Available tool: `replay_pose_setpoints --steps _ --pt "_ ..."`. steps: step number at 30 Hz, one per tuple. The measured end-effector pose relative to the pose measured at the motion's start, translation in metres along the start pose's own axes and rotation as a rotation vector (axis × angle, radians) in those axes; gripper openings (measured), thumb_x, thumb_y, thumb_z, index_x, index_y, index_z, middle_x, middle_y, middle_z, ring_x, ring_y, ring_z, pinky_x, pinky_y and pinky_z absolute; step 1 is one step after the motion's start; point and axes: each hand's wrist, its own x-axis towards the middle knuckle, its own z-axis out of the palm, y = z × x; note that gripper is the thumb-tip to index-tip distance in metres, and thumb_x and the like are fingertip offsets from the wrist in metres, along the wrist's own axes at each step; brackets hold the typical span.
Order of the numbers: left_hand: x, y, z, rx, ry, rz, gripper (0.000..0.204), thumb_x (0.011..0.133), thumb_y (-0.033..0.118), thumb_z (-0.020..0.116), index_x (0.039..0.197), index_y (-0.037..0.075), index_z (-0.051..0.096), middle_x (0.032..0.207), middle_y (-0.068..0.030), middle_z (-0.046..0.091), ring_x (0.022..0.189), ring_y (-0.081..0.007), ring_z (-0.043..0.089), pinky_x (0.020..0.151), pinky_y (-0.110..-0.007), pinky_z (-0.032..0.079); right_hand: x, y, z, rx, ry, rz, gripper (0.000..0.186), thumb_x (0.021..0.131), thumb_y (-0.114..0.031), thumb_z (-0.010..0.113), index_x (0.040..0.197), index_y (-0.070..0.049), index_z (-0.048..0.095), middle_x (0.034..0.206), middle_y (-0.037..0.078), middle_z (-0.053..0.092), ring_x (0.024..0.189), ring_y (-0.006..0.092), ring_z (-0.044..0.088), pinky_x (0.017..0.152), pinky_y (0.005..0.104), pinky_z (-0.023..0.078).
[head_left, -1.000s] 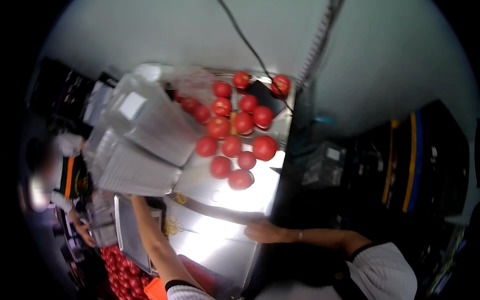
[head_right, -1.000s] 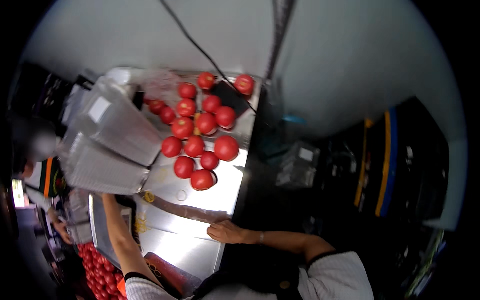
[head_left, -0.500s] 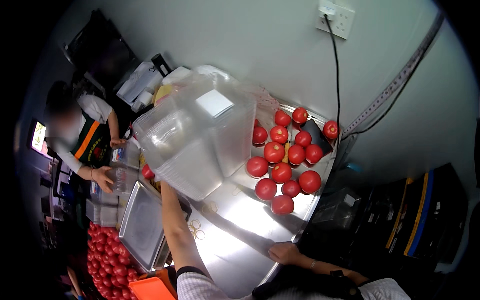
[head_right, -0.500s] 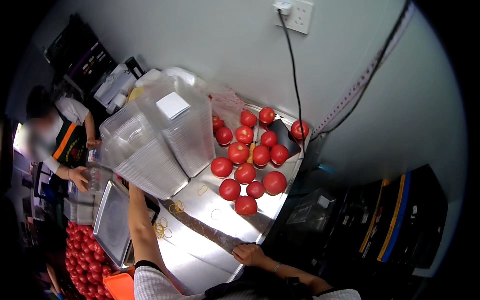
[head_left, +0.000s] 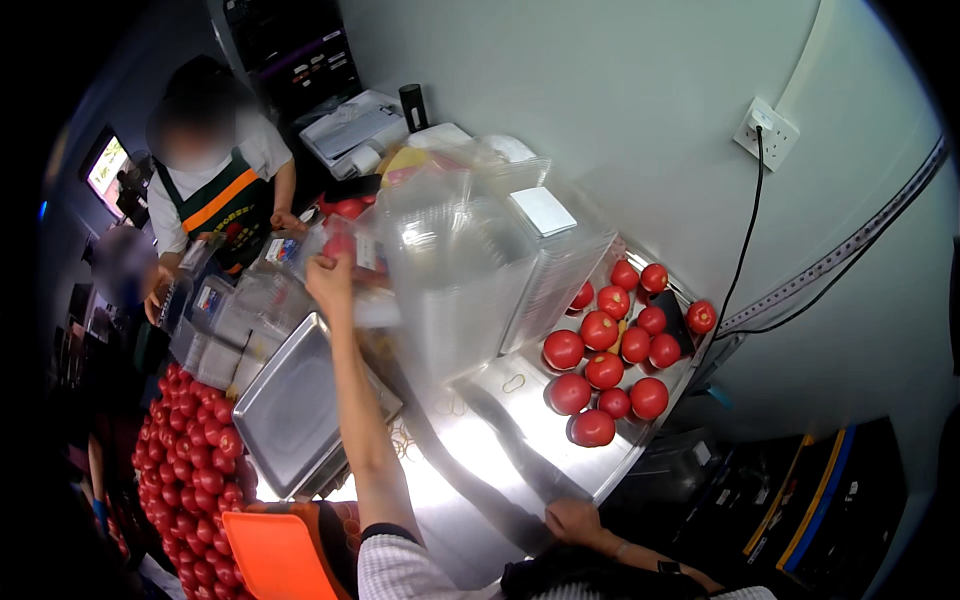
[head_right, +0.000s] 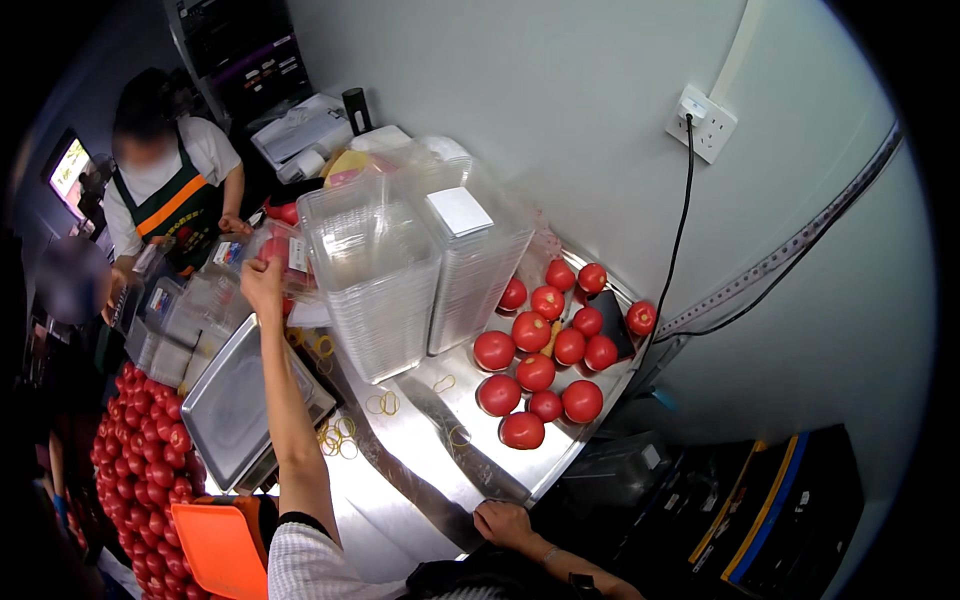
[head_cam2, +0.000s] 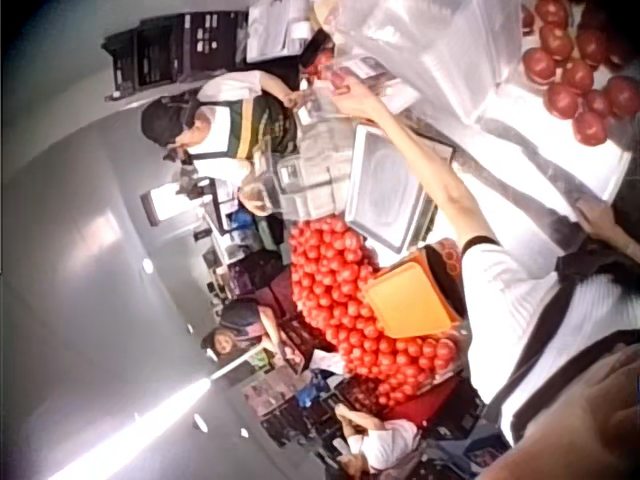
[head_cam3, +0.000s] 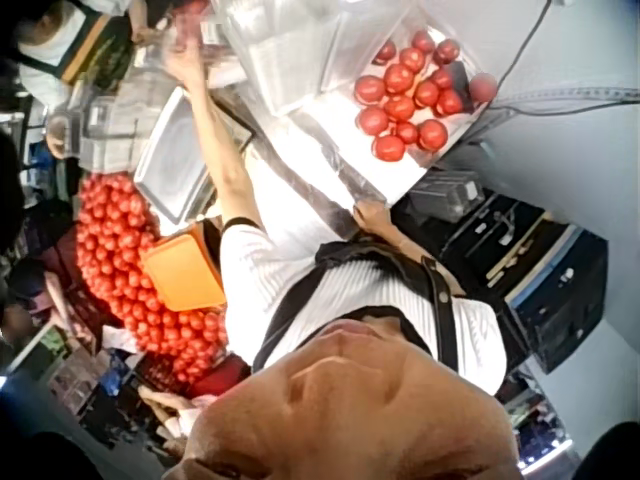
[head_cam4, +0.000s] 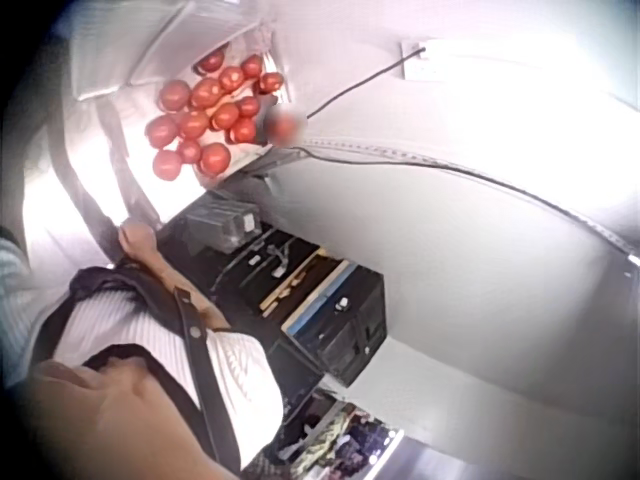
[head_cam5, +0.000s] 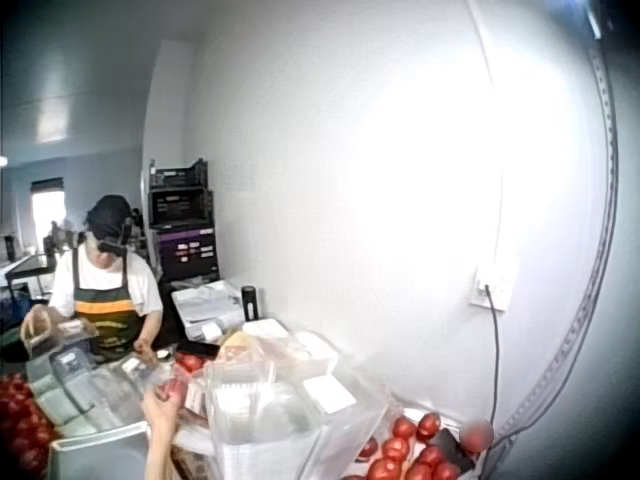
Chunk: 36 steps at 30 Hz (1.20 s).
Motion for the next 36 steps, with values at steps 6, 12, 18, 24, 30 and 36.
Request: replay_pose_setpoints --steps 6,12,18,24,30,36 --pt "0.0 -0.002 -0.134 -0.665 -0.089 -0.476 0.024 0.079 0.018 0.073 0.071 0.005 0.055 0.07 -0.0027 0.06 0.064 -0.0142 0.055 0.064 -0.028 0.047 0.0 -0.004 0.001 0.113 0.054 0.062 0.013 0.077 -0.015 0.061 0.067 -0.009 0.055 0.06 0.011 0.054 0.055 0.0309 0.057 0.051 0.0412 0.045" --pt "-0.079 -0.02 -0.229 -1.348 -0.161 -0.731 0.025 0.084 0.017 0.066 0.103 0.001 0.06 0.1 -0.0089 0.065 0.093 -0.0246 0.062 0.083 -0.048 0.052 0.015 -0.002 0.002 0.552 -0.159 0.361 0.018 0.086 -0.021 0.065 0.082 -0.004 0.064 0.063 0.005 0.061 0.055 0.0131 0.058 0.05 0.0295 0.043" --pt "-0.18 0.032 -0.26 -1.307 -0.251 -0.861 0.033 0.088 0.02 0.062 0.113 0.001 0.055 0.108 -0.0108 0.063 0.1 -0.0257 0.06 0.085 -0.049 0.05 0.134 -0.078 -0.096 1.571 -0.252 0.114 0.081 0.089 -0.031 0.06 0.147 -0.005 0.01 0.137 0.016 0.04 0.122 0.0269 0.047 0.093 0.0372 0.046" --pt "-0.268 0.113 -0.256 -1.133 -0.462 -0.727 0.024 0.086 0.014 0.063 0.106 0.004 0.053 0.1 -0.0098 0.061 0.095 -0.0173 0.061 0.082 -0.035 0.054 0.141 -0.086 -0.116 1.411 -0.009 0.208 0.079 0.088 -0.024 0.062 0.147 -0.002 0.015 0.138 0.015 0.039 0.124 0.0216 0.042 0.104 0.0331 0.034" --pt "-0.293 0.133 -0.257 -1.186 -1.07 -0.932 0.077 0.084 0.023 0.062 0.145 0.014 0.016 0.134 -0.0208 0.041 0.12 -0.0369 0.048 0.086 -0.055 0.052 0.136 -0.018 -0.193 1.172 -0.363 0.199 0.072 0.085 -0.024 0.066 0.142 0.001 0.03 0.131 0.012 0.048 0.12 0.0179 0.045 0.098 0.0281 0.038" --pt "-0.322 0.138 -0.257 -1.058 -1.426 -0.967 0.065 0.084 0.024 0.061 0.136 -0.001 0.032 0.127 -0.0197 0.047 0.109 -0.0331 0.056 0.083 -0.05 0.054 0.142 -0.01 -0.231 0.966 -0.615 0.218 0.073 0.082 -0.03 0.07 0.139 0.002 0.037 0.13 0.014 0.05 0.119 0.019 0.048 0.098 0.0269 0.038"
